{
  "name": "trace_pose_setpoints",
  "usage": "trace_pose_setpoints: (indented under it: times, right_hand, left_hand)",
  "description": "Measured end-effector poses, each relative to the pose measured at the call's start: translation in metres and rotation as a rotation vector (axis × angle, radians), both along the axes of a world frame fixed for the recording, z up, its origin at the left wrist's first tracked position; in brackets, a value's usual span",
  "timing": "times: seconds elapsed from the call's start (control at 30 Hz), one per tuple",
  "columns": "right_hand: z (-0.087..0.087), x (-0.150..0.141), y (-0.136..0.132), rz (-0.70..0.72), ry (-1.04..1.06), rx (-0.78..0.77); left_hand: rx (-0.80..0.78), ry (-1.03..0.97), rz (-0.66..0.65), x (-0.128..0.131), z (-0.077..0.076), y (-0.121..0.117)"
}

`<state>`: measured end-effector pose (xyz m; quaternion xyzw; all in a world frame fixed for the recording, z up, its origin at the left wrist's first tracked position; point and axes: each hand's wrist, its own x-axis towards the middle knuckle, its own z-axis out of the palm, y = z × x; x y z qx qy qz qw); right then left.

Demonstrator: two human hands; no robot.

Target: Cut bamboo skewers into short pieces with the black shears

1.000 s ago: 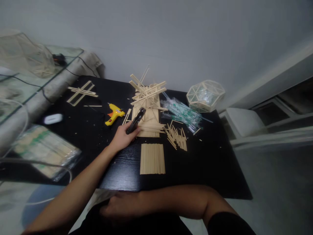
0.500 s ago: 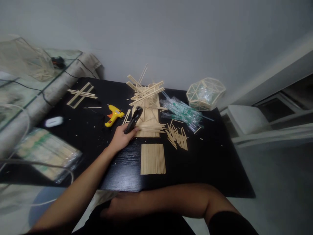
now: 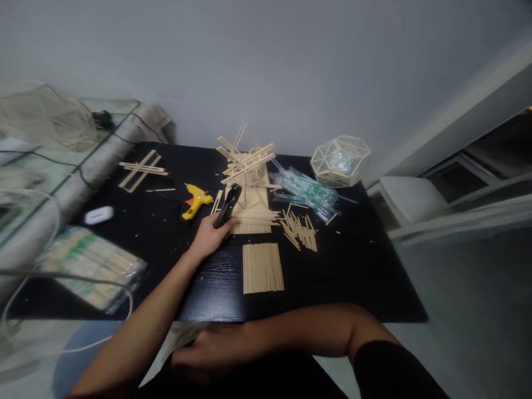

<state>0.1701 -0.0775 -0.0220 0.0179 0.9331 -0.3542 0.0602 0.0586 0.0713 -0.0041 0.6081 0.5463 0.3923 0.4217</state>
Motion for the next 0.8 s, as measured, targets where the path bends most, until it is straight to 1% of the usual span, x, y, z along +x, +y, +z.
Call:
trace_pose_setpoints:
  times: [0.23, 0.3, 0.37, 0.43, 0.47, 0.53, 0.57, 0.6, 0.67, 0.7, 0.77, 0.8]
  right_hand:
    - [-0.003, -0.002, -0.004, -0.003, 0.032, 0.044]
    - [0.001, -0.002, -0.006, -0.006, 0.065, -0.006]
    - [0.011, -0.002, -0.006, -0.042, 0.105, -0.094]
    - [0.029, 0.000, -0.001, -0.123, 0.170, -0.184]
    - [0.041, 0.002, 0.004, -0.188, 0.215, -0.224]
    - [0.071, 0.013, 0.024, -0.327, 0.303, -0.256]
    - [0.087, 0.022, 0.037, -0.428, 0.332, -0.238]
    - [0.104, 0.034, 0.051, -0.496, 0.346, -0.222]
    - [0.135, 0.064, 0.082, -0.653, 0.357, -0.157]
    - [0.147, 0.080, 0.096, -0.730, 0.337, -0.111]
    - [0.163, 0.112, 0.122, -0.877, 0.255, -0.001]
    - [0.166, 0.126, 0.134, -0.975, 0.215, 0.082]
  left_hand:
    - [0.009, 0.003, 0.001, -0.002, -0.002, 0.001]
    - [0.008, 0.012, 0.000, -0.002, -0.002, 0.000]
    - [0.003, 0.011, -0.001, -0.002, -0.002, 0.000]
    - [0.006, 0.003, 0.001, -0.002, -0.002, 0.000]
    - [0.011, -0.001, 0.002, -0.002, -0.003, 0.000]
    - [0.016, -0.011, 0.009, -0.003, -0.003, 0.000]
    - [0.015, -0.015, 0.019, -0.003, -0.004, 0.000]
    - [0.012, -0.018, 0.033, -0.003, -0.004, 0.000]
    - [0.011, -0.022, 0.064, -0.004, -0.004, 0.000]
    - [0.013, -0.022, 0.071, -0.004, -0.004, 0.000]
    - [0.013, -0.019, 0.055, -0.003, -0.003, 0.000]
    - [0.012, -0.016, 0.041, -0.003, -0.002, 0.000]
